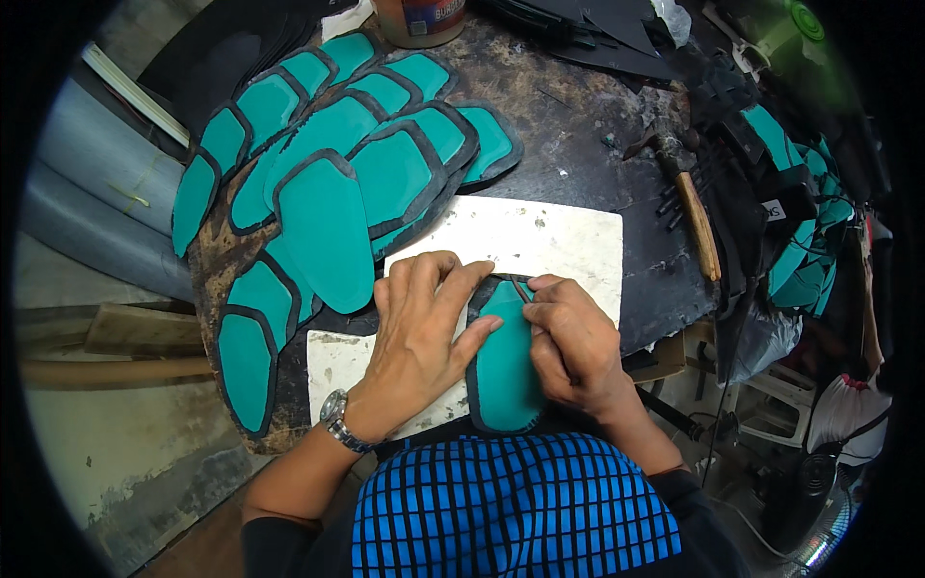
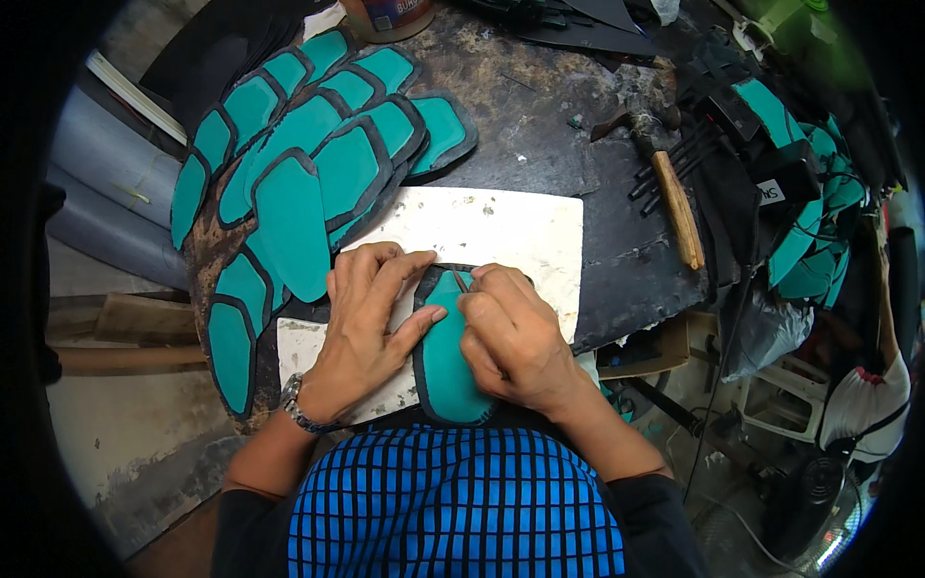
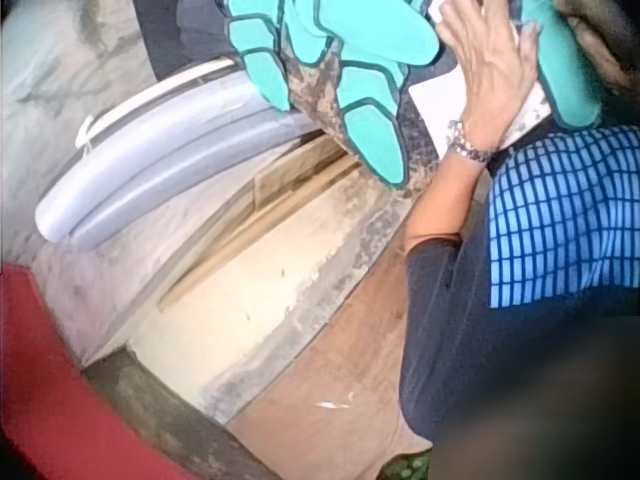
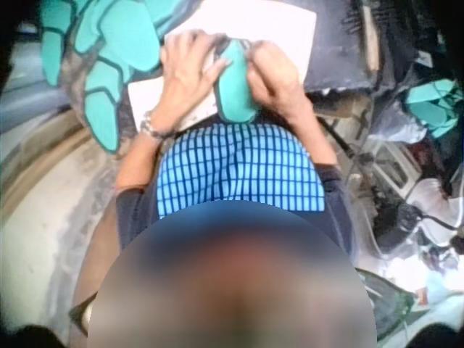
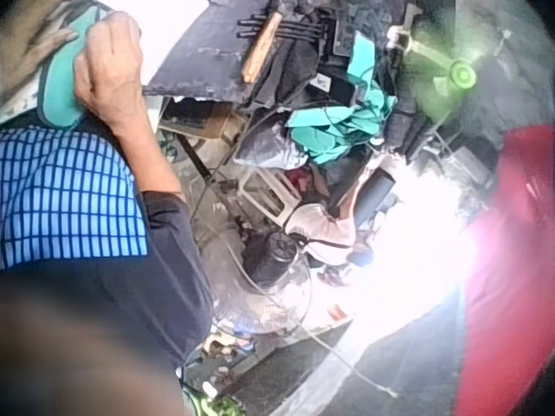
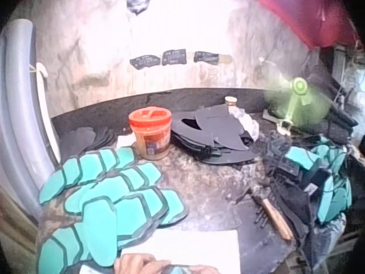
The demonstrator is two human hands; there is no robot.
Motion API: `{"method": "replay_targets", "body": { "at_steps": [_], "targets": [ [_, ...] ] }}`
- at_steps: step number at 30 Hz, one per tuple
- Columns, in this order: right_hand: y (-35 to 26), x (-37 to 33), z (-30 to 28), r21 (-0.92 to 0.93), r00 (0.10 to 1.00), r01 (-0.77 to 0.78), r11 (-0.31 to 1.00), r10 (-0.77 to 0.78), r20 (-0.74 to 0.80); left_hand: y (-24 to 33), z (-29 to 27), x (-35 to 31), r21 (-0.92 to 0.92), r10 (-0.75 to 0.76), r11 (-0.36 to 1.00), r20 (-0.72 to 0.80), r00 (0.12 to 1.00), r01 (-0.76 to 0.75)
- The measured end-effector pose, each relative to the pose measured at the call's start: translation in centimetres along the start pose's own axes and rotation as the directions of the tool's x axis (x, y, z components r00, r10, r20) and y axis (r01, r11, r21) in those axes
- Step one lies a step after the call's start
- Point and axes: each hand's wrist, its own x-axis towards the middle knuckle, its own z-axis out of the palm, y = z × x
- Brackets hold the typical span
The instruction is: The person assembles protective pads by aligning teal and black foam pieces, securing them with a black strap, and trimming excess material. They use a small metal tool to press edges, a hammer to flatten the assembly, and scissors to cut the strap and foam. The finished pads are stacked on the workbench.
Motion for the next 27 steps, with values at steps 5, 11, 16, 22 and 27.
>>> {"method": "replay_targets", "body": {
  "at_steps": [5, 11, 16, 22, 27],
  "targets": [
    [-0.04, 0.38, 0.03, -0.063, 0.997, 0.043, 0.997, -0.038, 0.074, -0.41, -0.39, 0.36, 0.005, 0.029, 1.0, 0.043, 0.999, -0.03],
    [-0.24, 0.41, 0.09, -0.12, 0.992, 0.056, 0.991, -0.042, 0.117, -0.47, -0.38, 0.34, 0.005, 0.038, 0.999, 0.028, 0.999, -0.038],
    [-0.31, 0.45, 0.28, -0.13, 0.993, 0.049, 0.99, -0.034, 0.113, -0.59, -0.31, 0.3, 0.003, 0.039, 0.999, 0.027, 0.999, -0.039],
    [-0.41, 0.53, 0.24, -0.154, 0.989, 0.05, 0.987, -0.028, 0.143, -0.64, -0.33, 0.35, 0.007, 0.045, 0.999, 0.026, 0.999, -0.045],
    [-0.5, 0.69, 0.2, -0.146, 0.988, 0.04, 0.988, -0.017, 0.157, -0.65, -0.36, 0.33, -0.035, 0.02, 0.999, 0.026, 0.999, -0.019]
  ]
}}
